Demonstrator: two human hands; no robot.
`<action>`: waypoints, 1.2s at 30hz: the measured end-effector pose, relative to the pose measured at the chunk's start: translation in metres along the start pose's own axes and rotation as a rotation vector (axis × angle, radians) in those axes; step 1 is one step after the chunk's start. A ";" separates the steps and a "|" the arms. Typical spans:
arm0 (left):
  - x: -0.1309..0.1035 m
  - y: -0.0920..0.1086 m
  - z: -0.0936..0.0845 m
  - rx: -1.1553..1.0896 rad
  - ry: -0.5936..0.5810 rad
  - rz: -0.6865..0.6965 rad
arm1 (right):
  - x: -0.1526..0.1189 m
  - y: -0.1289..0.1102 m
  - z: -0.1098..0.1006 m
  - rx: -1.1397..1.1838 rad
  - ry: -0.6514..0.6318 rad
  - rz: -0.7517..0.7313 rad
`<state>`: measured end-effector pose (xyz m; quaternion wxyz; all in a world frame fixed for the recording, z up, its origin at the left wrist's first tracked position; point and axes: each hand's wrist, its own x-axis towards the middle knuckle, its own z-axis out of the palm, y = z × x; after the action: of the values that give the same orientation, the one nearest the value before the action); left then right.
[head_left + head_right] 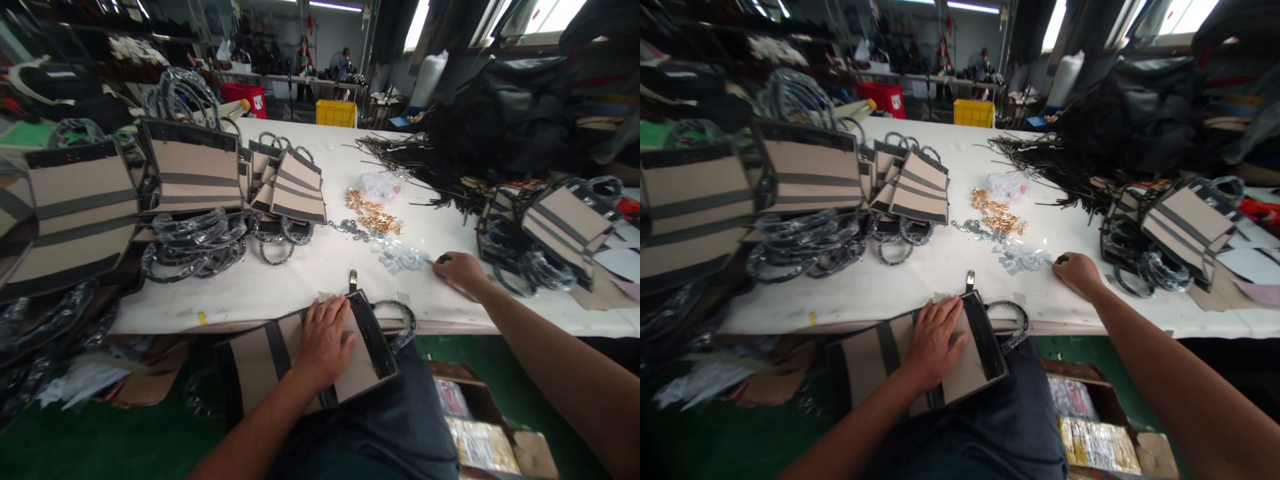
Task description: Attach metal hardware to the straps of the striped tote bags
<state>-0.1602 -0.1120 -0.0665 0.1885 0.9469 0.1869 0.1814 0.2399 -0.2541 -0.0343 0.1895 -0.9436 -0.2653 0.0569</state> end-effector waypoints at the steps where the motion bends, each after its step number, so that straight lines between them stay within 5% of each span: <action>1: 0.000 0.000 0.000 0.001 -0.004 -0.002 | -0.004 -0.005 -0.002 0.016 0.011 -0.015; 5: 0.000 0.000 0.000 0.008 -0.017 -0.002 | -0.035 -0.050 -0.020 0.239 -0.055 -0.092; 8: 0.000 0.000 0.000 0.006 -0.007 0.009 | -0.072 -0.105 -0.026 0.334 -0.377 -0.260; 11: 0.000 -0.001 0.001 -0.003 0.014 0.019 | -0.103 -0.151 -0.011 0.385 -0.642 -0.387; 14: 0.000 -0.002 0.002 -0.027 0.036 0.009 | -0.114 -0.172 0.013 0.395 -0.751 -0.415; 26: 0.012 0.002 0.006 -0.137 0.203 -0.060 | -0.110 -0.177 0.035 0.158 -0.604 -0.582; 36: 0.031 -0.003 0.009 -0.092 0.270 -0.062 | -0.137 -0.164 0.043 -0.018 -0.308 -0.611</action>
<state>-0.1305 -0.0989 -0.0669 0.2106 0.8979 0.2314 0.3097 0.0355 -0.1818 -0.0095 0.1471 -0.8024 -0.5619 0.1371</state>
